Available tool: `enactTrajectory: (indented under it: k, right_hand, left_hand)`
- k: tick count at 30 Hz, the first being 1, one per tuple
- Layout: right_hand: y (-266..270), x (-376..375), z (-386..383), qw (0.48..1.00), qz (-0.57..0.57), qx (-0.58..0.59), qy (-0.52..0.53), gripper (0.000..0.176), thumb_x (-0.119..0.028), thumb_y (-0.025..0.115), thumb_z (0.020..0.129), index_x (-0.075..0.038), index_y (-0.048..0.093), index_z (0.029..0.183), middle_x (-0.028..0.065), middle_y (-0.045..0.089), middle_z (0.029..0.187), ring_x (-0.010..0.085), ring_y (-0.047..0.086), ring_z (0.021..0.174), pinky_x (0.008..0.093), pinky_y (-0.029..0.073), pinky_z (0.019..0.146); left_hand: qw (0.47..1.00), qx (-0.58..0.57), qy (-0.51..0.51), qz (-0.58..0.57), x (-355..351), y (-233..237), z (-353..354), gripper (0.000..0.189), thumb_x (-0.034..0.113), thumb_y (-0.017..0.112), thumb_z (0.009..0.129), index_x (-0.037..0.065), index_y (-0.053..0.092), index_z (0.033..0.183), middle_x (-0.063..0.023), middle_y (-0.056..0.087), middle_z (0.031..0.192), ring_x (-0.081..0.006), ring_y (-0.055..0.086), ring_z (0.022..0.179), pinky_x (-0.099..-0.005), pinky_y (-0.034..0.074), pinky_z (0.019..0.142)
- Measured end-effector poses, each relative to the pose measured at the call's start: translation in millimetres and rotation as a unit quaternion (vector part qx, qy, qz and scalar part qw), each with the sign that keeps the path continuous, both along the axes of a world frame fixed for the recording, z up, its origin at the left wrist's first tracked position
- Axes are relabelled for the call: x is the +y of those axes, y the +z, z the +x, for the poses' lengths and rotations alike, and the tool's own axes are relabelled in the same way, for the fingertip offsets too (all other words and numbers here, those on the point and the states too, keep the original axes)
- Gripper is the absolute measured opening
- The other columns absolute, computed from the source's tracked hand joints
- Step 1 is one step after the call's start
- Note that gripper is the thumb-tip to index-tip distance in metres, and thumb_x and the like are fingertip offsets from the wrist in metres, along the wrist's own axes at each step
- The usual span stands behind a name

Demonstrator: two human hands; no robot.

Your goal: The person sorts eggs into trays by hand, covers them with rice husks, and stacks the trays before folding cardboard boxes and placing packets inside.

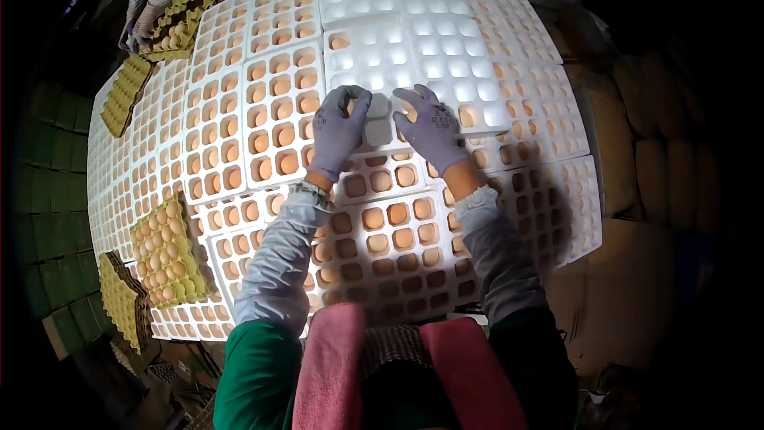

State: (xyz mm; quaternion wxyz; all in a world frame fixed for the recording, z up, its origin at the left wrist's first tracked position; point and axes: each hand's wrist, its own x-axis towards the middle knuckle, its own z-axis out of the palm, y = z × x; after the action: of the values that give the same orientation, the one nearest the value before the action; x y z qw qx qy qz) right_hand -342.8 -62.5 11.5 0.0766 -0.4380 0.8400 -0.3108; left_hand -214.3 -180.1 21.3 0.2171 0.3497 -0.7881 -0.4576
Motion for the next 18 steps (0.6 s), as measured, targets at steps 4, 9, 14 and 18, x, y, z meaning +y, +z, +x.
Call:
enactTrajectory:
  k: [4, 9, 14, 18]
  right_hand:
    - [-16.7, -8.5, -28.1, 0.993, -0.114, 0.044, 0.003, 0.032, -0.024, 0.059, 0.081, -0.010, 0.060, 0.110, 0.0132, 0.057, 0.114, 0.0290, 0.057, 0.101, 0.0377, 0.045, 0.088]
    - [-62.8, -11.0, -73.0, 0.957, 0.049, 0.285, -0.017, 0.034, -0.020, 0.042, 0.091, -0.006, 0.050, 0.121, 0.0143, 0.050, 0.127, 0.0359, 0.038, 0.122, 0.0496, 0.023, 0.103]
    - [-22.7, -5.0, -33.2, 0.984, -0.136, 0.116, -0.013, 0.028, -0.007, 0.048, 0.087, 0.001, 0.055, 0.113, 0.0163, 0.056, 0.117, 0.0313, 0.050, 0.110, 0.0379, 0.039, 0.095]
    - [-0.2, 4.3, 50.8, 0.981, -0.178, -0.071, 0.034, 0.026, -0.006, 0.049, 0.087, 0.002, 0.059, 0.110, 0.0171, 0.062, 0.105, 0.0297, 0.059, 0.099, 0.0352, 0.046, 0.087]
  left_hand:
    - [0.948, 0.080, -0.109, -0.287, 34.4, -37.4, -3.2, 0.018, 0.009, 0.052, 0.083, 0.004, 0.053, 0.100, -0.0157, 0.054, 0.104, -0.0336, 0.051, 0.095, -0.0433, 0.039, 0.087]
    - [0.962, 0.067, -0.132, -0.231, 37.1, -37.0, 9.5, 0.019, 0.011, 0.053, 0.081, 0.007, 0.053, 0.099, -0.0116, 0.050, 0.115, -0.0333, 0.044, 0.111, -0.0458, 0.027, 0.105]
    - [0.977, 0.043, -0.081, -0.191, 9.1, 4.8, 115.5, 0.018, 0.008, 0.056, 0.081, 0.007, 0.058, 0.099, -0.0089, 0.057, 0.110, -0.0307, 0.050, 0.107, -0.0450, 0.029, 0.103]
    - [0.958, -0.069, 0.213, -0.180, -13.7, -22.4, 295.6, 0.024, 0.002, 0.056, 0.079, 0.003, 0.062, 0.102, -0.0136, 0.062, 0.100, -0.0283, 0.059, 0.093, -0.0351, 0.046, 0.080]
